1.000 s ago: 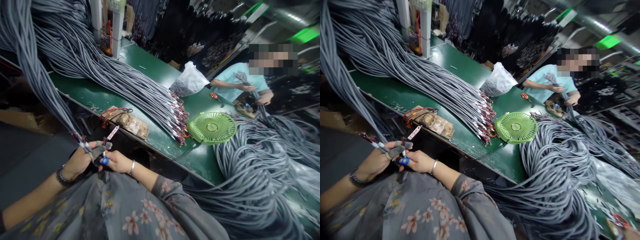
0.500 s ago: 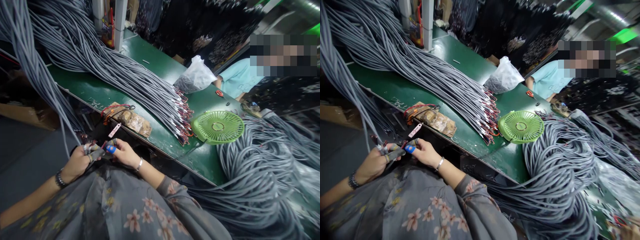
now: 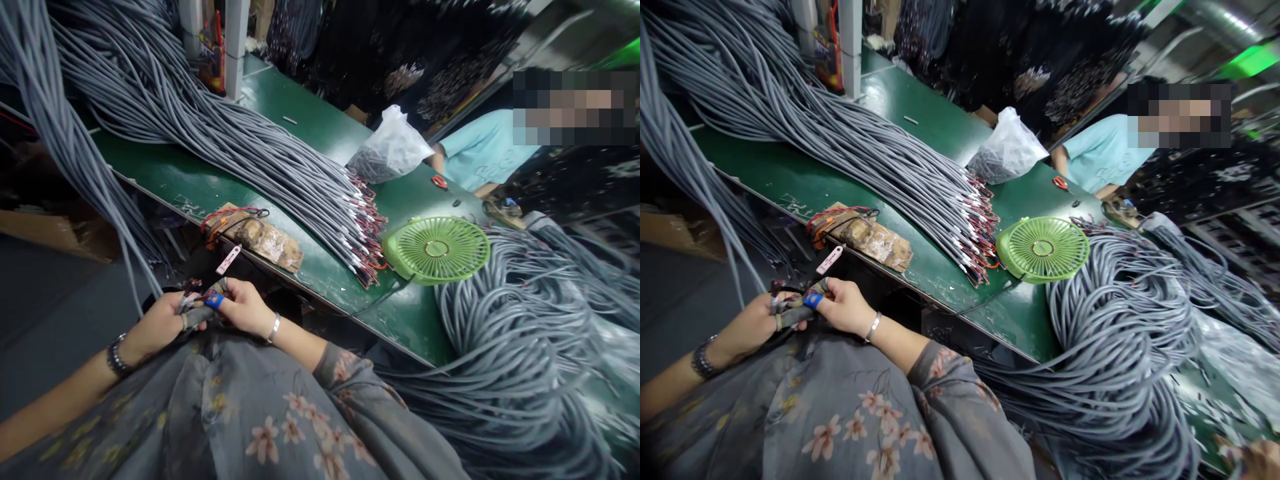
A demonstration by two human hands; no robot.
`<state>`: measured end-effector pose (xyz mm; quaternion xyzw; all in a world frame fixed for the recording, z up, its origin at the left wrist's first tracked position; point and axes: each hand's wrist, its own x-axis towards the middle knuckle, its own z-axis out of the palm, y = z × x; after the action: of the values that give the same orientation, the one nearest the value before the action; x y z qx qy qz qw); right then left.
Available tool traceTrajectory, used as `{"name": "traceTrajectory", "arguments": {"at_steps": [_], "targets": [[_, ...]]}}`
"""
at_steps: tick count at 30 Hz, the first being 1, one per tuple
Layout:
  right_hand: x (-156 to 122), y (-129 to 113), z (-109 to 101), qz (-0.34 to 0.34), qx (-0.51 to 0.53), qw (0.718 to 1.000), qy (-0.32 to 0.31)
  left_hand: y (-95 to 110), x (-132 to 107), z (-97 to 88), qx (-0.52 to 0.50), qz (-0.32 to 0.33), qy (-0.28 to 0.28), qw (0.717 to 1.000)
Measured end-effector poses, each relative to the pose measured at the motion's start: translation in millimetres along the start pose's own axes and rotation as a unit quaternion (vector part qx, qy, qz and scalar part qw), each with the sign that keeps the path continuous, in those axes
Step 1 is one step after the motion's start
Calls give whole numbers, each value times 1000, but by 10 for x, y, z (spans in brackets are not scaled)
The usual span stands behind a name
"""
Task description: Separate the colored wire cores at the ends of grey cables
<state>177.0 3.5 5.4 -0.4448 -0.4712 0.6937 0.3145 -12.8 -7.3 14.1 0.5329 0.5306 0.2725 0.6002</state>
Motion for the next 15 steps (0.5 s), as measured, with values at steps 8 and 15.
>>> {"name": "traceTrajectory", "arguments": {"at_steps": [8, 15], "targets": [[11, 31, 40, 29, 105, 993, 40, 69, -28, 190, -124, -17, 138, 982], [-3, 21, 30, -3, 65, 996, 54, 128, 12, 94, -15, -6, 21, 1000]]}}
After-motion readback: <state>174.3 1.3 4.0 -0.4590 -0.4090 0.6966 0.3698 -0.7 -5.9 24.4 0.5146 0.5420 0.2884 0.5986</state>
